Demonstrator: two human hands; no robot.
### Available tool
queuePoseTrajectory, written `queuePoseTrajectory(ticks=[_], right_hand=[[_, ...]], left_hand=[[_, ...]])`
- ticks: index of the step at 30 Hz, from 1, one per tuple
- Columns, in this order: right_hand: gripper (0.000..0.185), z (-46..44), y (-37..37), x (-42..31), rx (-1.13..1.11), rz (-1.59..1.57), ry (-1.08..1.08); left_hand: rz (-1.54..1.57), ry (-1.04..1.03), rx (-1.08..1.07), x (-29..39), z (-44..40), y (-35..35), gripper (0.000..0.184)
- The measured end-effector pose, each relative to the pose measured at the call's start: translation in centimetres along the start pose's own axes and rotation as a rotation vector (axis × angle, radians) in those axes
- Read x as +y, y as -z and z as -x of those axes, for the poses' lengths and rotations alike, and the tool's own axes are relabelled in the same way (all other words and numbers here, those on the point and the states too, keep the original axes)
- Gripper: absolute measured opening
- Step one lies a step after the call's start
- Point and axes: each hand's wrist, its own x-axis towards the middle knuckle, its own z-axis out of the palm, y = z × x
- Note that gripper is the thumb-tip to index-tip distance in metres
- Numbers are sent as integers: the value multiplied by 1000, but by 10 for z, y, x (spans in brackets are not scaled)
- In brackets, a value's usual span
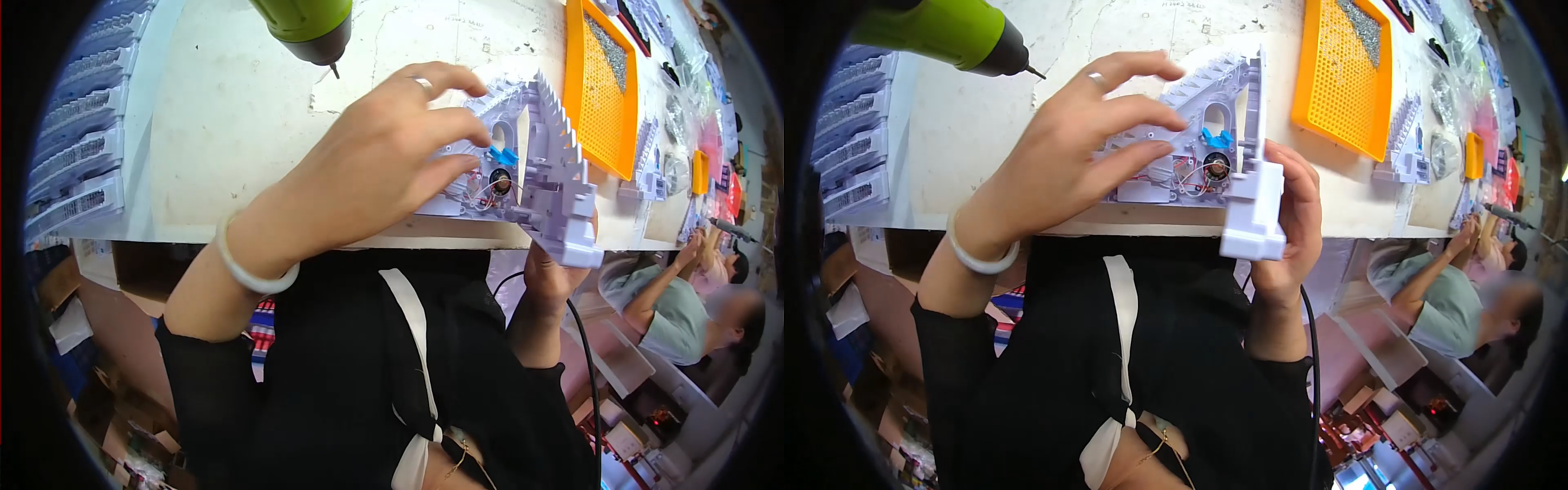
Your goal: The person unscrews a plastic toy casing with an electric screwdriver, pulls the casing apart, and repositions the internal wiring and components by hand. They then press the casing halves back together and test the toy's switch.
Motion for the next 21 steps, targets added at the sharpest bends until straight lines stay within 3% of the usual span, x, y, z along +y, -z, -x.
queuePoseTrajectory(ticks=[4,11,21], right_hand=[[65,7,-1,5,135,15,-57],[61,10,1,14,159,-88,-20],[61,11,0,21,193,-52,-12]], left_hand=[[-112,-171,18,-10,-20,-25,17],[-241,-126,-112,-11,-32,-36,20],[-287,-93,-131,-8,-36,-48,14]])
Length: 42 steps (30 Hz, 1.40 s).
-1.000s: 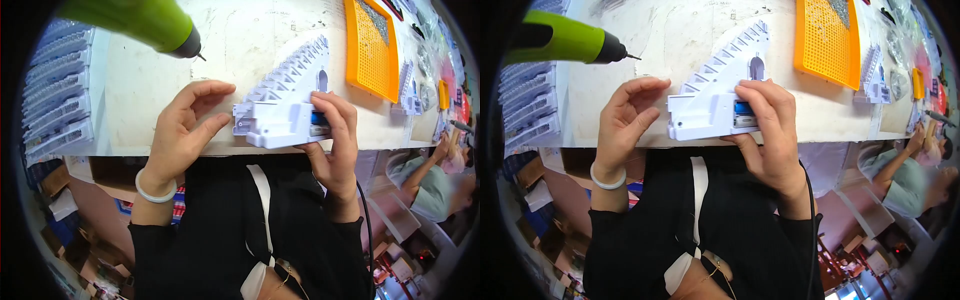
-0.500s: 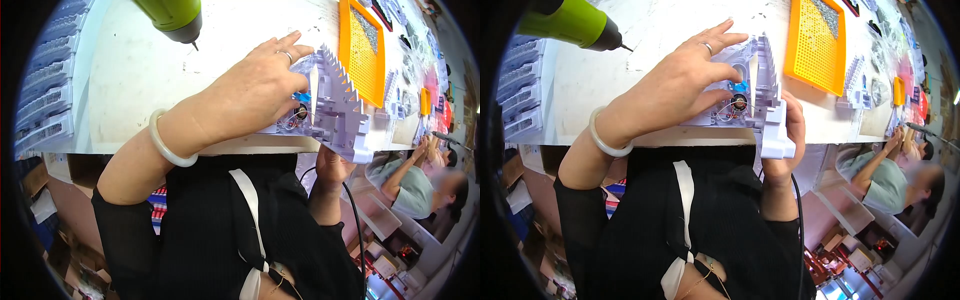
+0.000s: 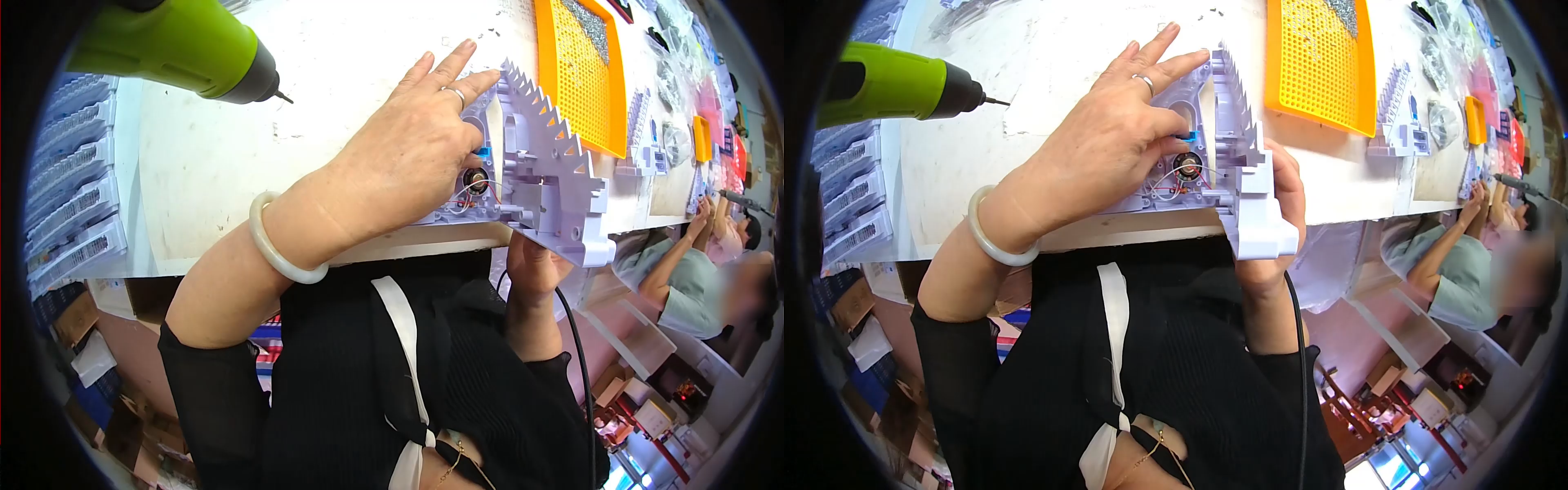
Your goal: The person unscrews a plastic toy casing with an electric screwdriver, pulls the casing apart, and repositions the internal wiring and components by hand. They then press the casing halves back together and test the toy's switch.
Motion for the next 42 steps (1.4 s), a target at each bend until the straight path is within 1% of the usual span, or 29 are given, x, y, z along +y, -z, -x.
queuePoseTrajectory(ticks=[2,7,8,11,14,15,16,17,18,20,22,26,30,33,36,39,40,41,42], right_hand=[[62,0,1,0,-8,28,-3],[64,-5,-3,-6,-86,74,42],[64,-5,-4,-9,-116,92,70],[55,-12,-4,-8,-220,240,269],[53,-20,-7,-16,-280,390,351],[56,-24,-8,-26,-338,486,358],[59,-26,-9,-28,-361,514,367],[62,-27,-10,-29,-384,540,373],[65,-28,-13,-35,-399,572,352],[63,-31,-16,-37,-438,605,376],[62,-32,-18,-39,-463,617,377],[64,-37,-17,-37,-496,638,428],[67,-37,-18,-33,-497,652,474],[71,-36,-18,-39,-476,649,414],[73,-35,-15,-35,-483,660,377],[73,-30,-12,-30,-425,473,254],[69,-29,-9,-22,-379,392,224],[65,-28,-9,-17,-323,220,181],[65,-24,-7,-17,-275,137,92]], left_hand=[[9,-12,23,-1,0,-3,17],[-39,-47,14,-2,0,0,14],[-49,-55,8,-2,1,0,14],[-40,-85,5,-6,3,8,15],[152,29,19,-8,12,30,36],[206,108,38,-7,19,39,30],[337,202,125,-10,28,44,30],[468,301,209,-10,38,46,36],[560,292,256,-5,48,45,44],[744,291,355,8,75,44,62],[462,203,243,14,94,44,78],[237,251,282,23,109,25,68],[291,270,362,23,113,16,61],[209,258,335,24,112,21,61],[143,174,309,22,105,30,61],[135,20,250,15,96,39,75],[211,71,270,18,91,42,79],[286,117,293,23,84,46,84],[362,158,314,26,80,46,89]])
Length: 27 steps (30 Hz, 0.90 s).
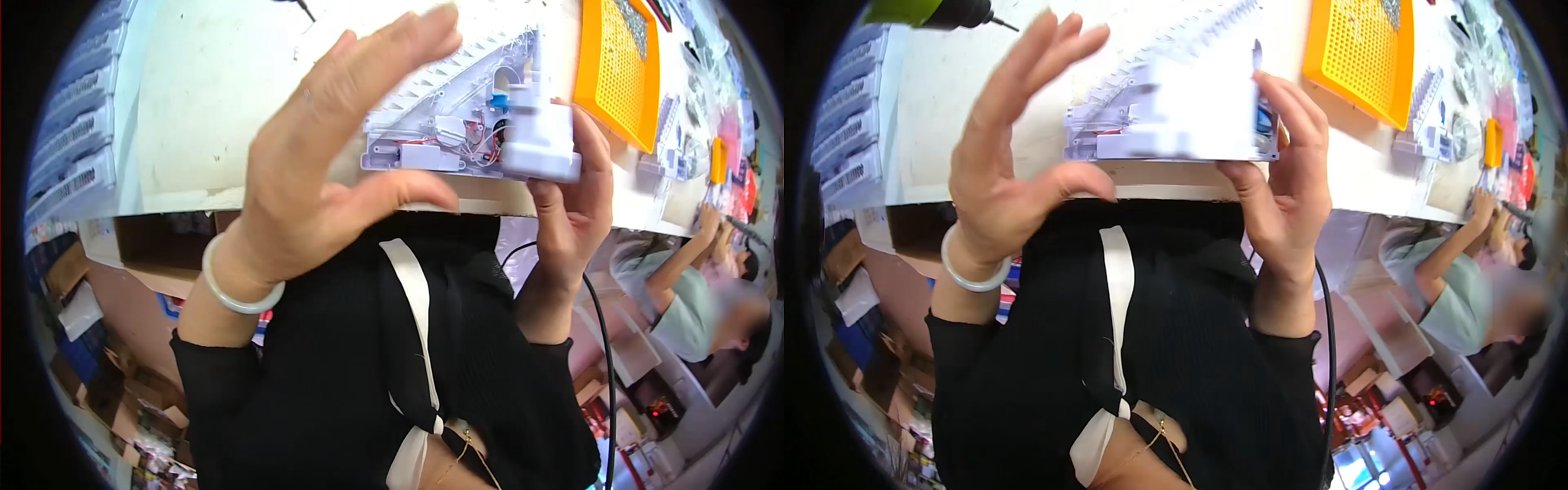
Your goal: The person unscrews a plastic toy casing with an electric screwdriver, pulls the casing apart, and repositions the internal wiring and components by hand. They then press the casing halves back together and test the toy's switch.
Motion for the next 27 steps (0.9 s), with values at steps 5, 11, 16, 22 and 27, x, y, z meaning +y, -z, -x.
queuePoseTrajectory(ticks=[5,11,16,22,27], right_hand=[[72,11,9,2,107,-205,-122],[70,6,-4,-4,84,-180,-67],[61,4,-1,2,-42,84,106],[67,-2,-10,-14,-132,492,296],[59,-6,-7,-18,-219,584,349]], left_hand=[[-49,65,76,-14,13,5,65],[-186,81,59,-16,26,6,45],[-121,100,131,-18,31,0,48],[116,64,160,-17,43,-9,77],[-106,33,-39,-23,50,0,86]])
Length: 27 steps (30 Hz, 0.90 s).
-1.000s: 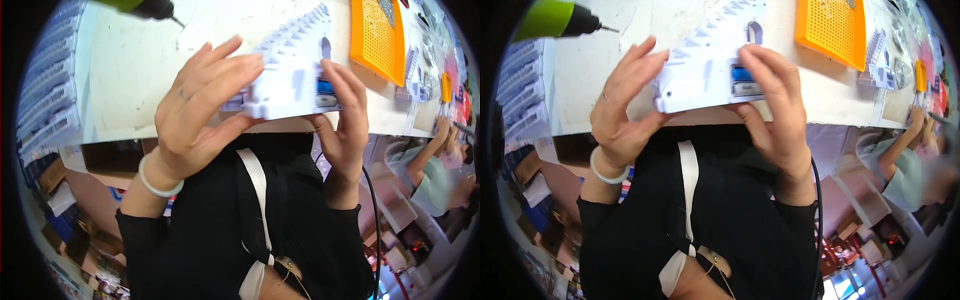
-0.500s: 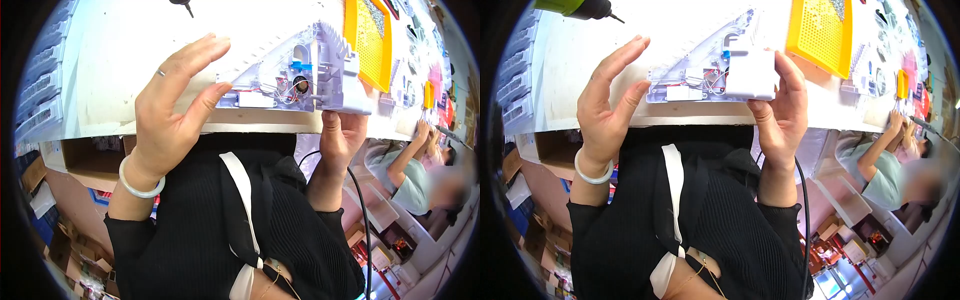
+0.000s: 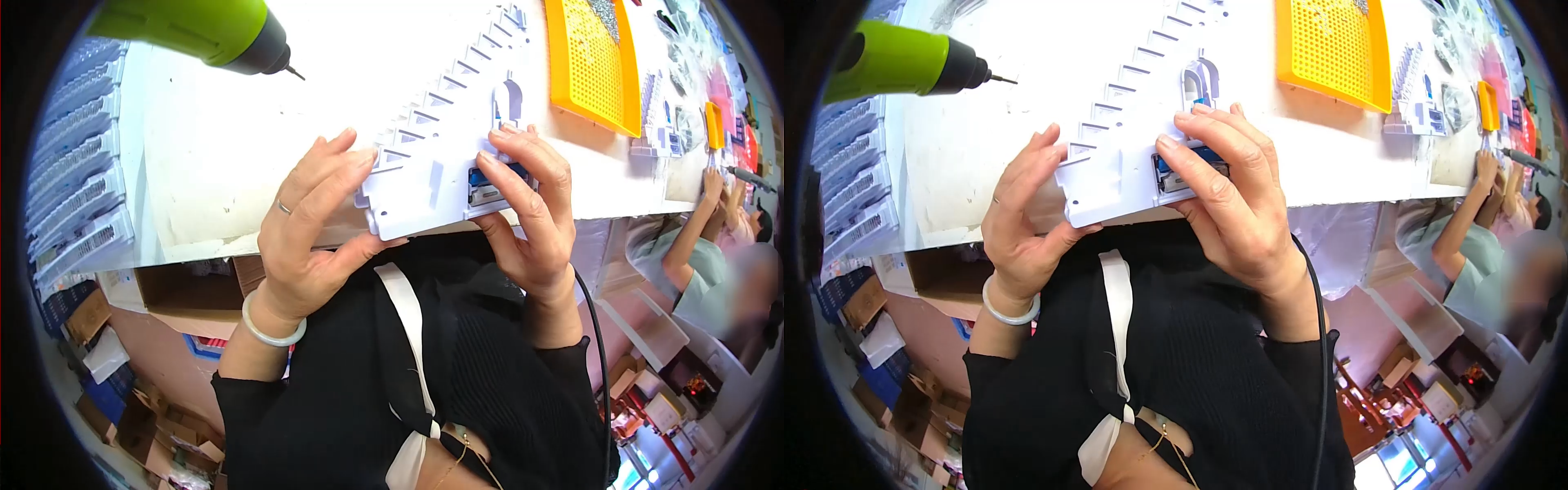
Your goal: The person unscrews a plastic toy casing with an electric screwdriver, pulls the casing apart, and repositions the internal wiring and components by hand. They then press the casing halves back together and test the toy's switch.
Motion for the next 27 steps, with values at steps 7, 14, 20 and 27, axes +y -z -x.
queuePoseTrajectory(ticks=[7,14,20,27], right_hand=[[64,7,-3,12,210,-490,-255],[63,14,-4,21,295,-753,-354],[63,14,-1,20,330,-827,-374],[62,14,1,20,350,-864,-413]], left_hand=[[11,13,-9,9,-22,-1,57],[-205,-48,-152,41,-64,-21,25],[-344,-66,-187,46,-77,-34,24],[-461,-69,-225,51,-83,-42,18]])
